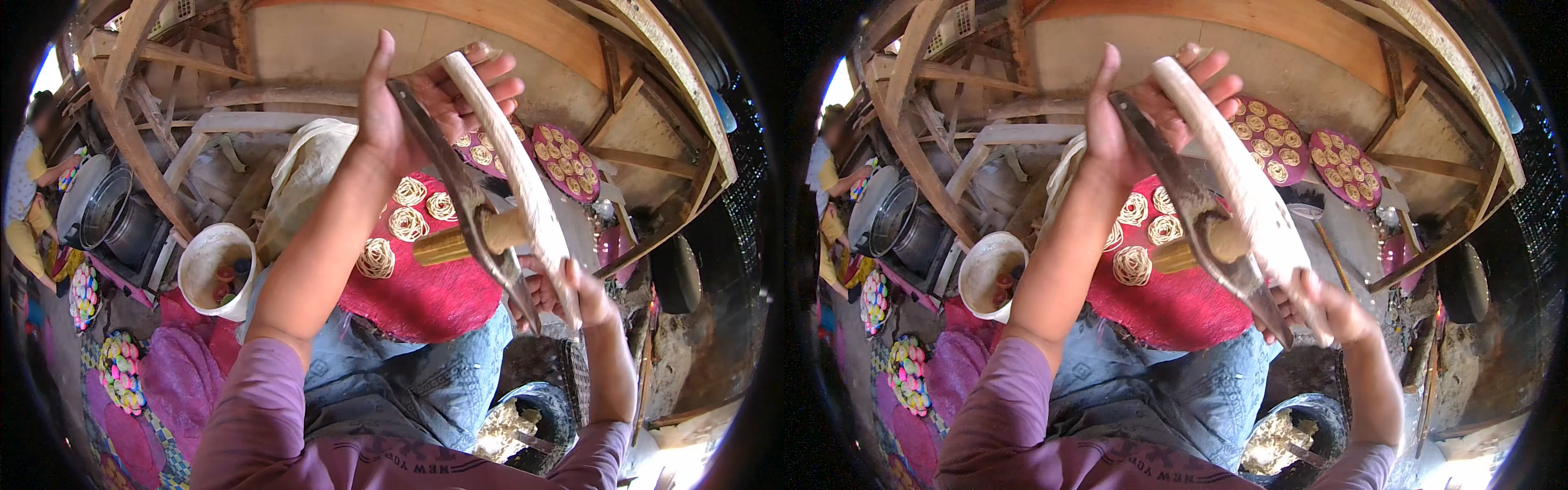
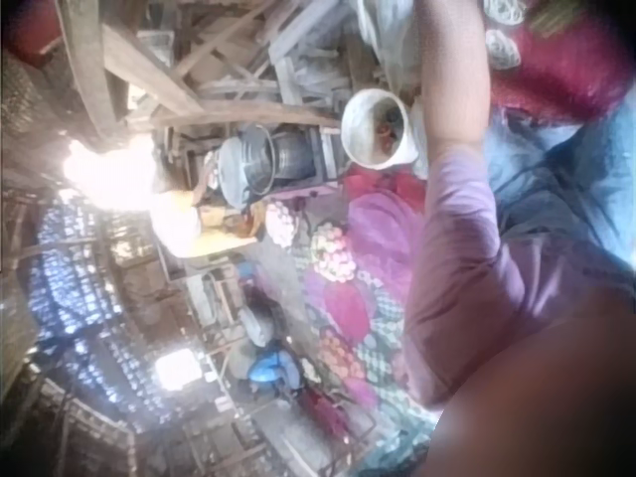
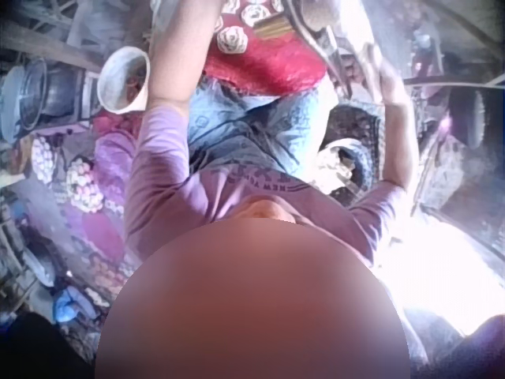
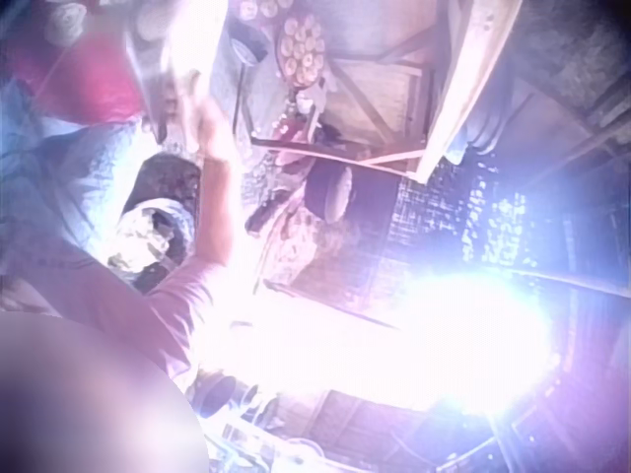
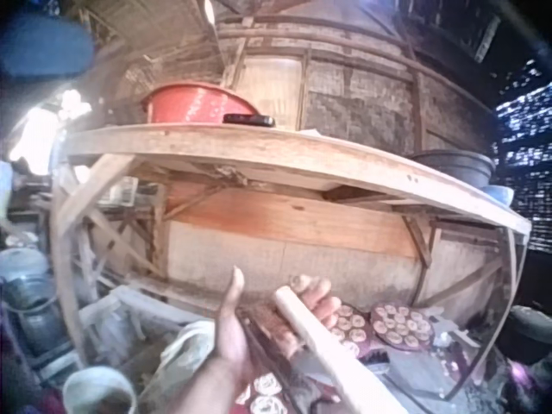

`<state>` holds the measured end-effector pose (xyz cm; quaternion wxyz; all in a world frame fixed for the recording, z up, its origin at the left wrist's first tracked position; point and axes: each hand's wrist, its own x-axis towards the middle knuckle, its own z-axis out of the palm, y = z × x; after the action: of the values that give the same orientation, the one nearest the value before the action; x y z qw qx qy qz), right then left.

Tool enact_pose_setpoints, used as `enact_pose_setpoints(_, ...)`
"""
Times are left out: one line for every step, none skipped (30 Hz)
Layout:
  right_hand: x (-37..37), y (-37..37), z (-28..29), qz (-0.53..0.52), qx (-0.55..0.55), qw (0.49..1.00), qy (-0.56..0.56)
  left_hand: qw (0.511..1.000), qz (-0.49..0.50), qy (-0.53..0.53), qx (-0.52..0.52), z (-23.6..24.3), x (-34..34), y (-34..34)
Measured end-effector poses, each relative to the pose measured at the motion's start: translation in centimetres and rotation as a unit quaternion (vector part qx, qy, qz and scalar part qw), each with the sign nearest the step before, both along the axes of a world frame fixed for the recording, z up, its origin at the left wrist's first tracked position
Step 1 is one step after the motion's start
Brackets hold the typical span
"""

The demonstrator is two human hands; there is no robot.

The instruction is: The person scoops dough from a basket and loads it into a handheld press. They then extrude the dough into spiral shapes onto a red mat, repeating the process to form multiple spirals. The person occasionally adjusts the mat and continues pressing dough until the mat is filled.

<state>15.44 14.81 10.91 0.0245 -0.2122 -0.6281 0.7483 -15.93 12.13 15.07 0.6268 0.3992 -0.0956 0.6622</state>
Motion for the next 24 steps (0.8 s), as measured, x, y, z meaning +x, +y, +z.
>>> enact_pose_setpoints(-0.4, 0.8, 0.5, 0.01, -0.056, 0.998, 0.008, 0.999, -0.015, -0.003, 0.045, -0.3, -0.2, 1.6)
enact_pose_setpoints(-0.9, 1.7, 0.8, 0.015, -0.071, 0.997, 0.011, 1.0, 0.017, -0.022, 0.009, -1.4, -0.4, 3.2)
enact_pose_setpoints(-1.4, 2.6, 1.2, 0.002, -0.054, 0.998, -0.039, 0.998, 0.042, -0.034, -0.014, -2.7, -0.6, 5.1)
enact_pose_setpoints(-1.7, 3.4, 1.6, -0.003, -0.031, 0.996, -0.083, 0.998, 0.045, -0.044, 0.013, -4.3, -0.8, 7.0)
enact_pose_setpoints(-2.1, 4.1, 1.6, -0.055, 0.004, 0.988, -0.143, 0.997, 0.027, -0.078, 0.013, -6.3, -0.9, 8.6)
enact_pose_setpoints(-2.4, 4.6, 1.7, -0.046, 0.032, 0.984, -0.169, 0.994, 0.01, -0.113, 0.007, -8.4, -1.0, 10.0)
enact_pose_setpoints(-2.8, 5.1, 1.7, -0.048, 0.06, 0.977, -0.197, 0.99, 0.002, -0.139, 0.006, -10.6, -0.9, 10.9)
enact_pose_setpoints(-3.2, 5.3, 1.6, -0.036, 0.076, 0.973, -0.215, 0.983, 0.014, -0.176, -0.045, -12.7, -0.7, 11.4)
enact_pose_setpoints(-3.8, 5.5, 1.5, -0.04, 0.064, 0.97, -0.233, 0.977, -0.008, -0.205, -0.064, -14.2, -0.7, 11.9)
enact_pose_setpoints(-4.2, 5.6, 1.4, -0.037, 0.103, 0.964, -0.242, 0.959, -0.007, -0.249, -0.133, -15.1, -0.9, 12.2)
enact_pose_setpoints(-4.8, 5.6, 1.3, -0.017, 0.135, 0.959, -0.249, 0.955, -0.014, -0.268, -0.123, -15.6, -1.2, 12.3)
enact_pose_setpoints(-5.1, 5.5, 1.4, -0.005, 0.167, 0.952, -0.258, 0.97, -0.02, -0.234, -0.055, -15.6, -1.8, 12.3)
enact_pose_setpoints(-5.6, 5.1, 1.3, -0.019, 0.183, 0.948, -0.259, 0.979, -0.018, -0.205, -0.007, -15.1, -2.6, 12.3)
enact_pose_setpoints(-5.7, 4.7, 1.5, -0.018, 0.166, 0.957, -0.239, 0.982, -0.014, -0.188, 0.019, -14.6, -3.2, 12.0)
enact_pose_setpoints(-5.8, 4.2, 1.6, -0.041, 0.157, 0.957, -0.24, 0.988, 0.05, -0.143, -0.002, -14.1, -3.7, 11.6)
enact_pose_setpoints(-5.6, 3.7, 2.0, -0.052, 0.146, 0.96, -0.232, 0.988, 0.044, -0.15, -0.009, -13.7, -3.7, 11.2)
enact_pose_setpoints(-5.3, 3.3, 2.6, -0.054, 0.145, 0.959, -0.239, 0.987, 0.039, -0.156, -0.016, -13.4, -3.5, 10.7)
enact_pose_setpoints(-4.9, 3.0, 3.2, -0.043, 0.142, 0.96, -0.237, 0.984, 0.036, -0.175, -0.02, -13.3, -3.1, 10.3)
enact_pose_setpoints(-4.5, 2.8, 3.9, -0.021, 0.139, 0.964, -0.224, 0.984, 0.05, -0.168, -0.023, -13.3, -2.3, 10.0)
enact_pose_setpoints(-4.3, 2.8, 4.3, -0.034, 0.158, 0.955, -0.247, 0.984, 0.044, -0.169, -0.02, -13.1, -1.7, 10.0)
enact_pose_setpoints(-4.2, 3.0, 4.7, -0.035, 0.177, 0.949, -0.258, 0.983, 0.04, -0.178, -0.012, -12.9, -1.1, 10.1)
enact_pose_setpoints(-4.2, 3.1, 4.9, -0.05, 0.199, 0.938, -0.28, 0.985, 0.02, -0.166, 0.031, -12.7, -0.7, 10.2)
enact_pose_setpoints(-4.4, 3.3, 4.7, -0.067, 0.237, 0.926, -0.285, 0.986, 0.037, -0.163, 0.018, -12.2, -0.8, 10.4)
enact_pose_setpoints(-4.6, 3.4, 4.4, -0.059, 0.239, 0.933, -0.262, 0.984, 0.038, -0.174, -0.003, -11.8, -1.1, 10.6)
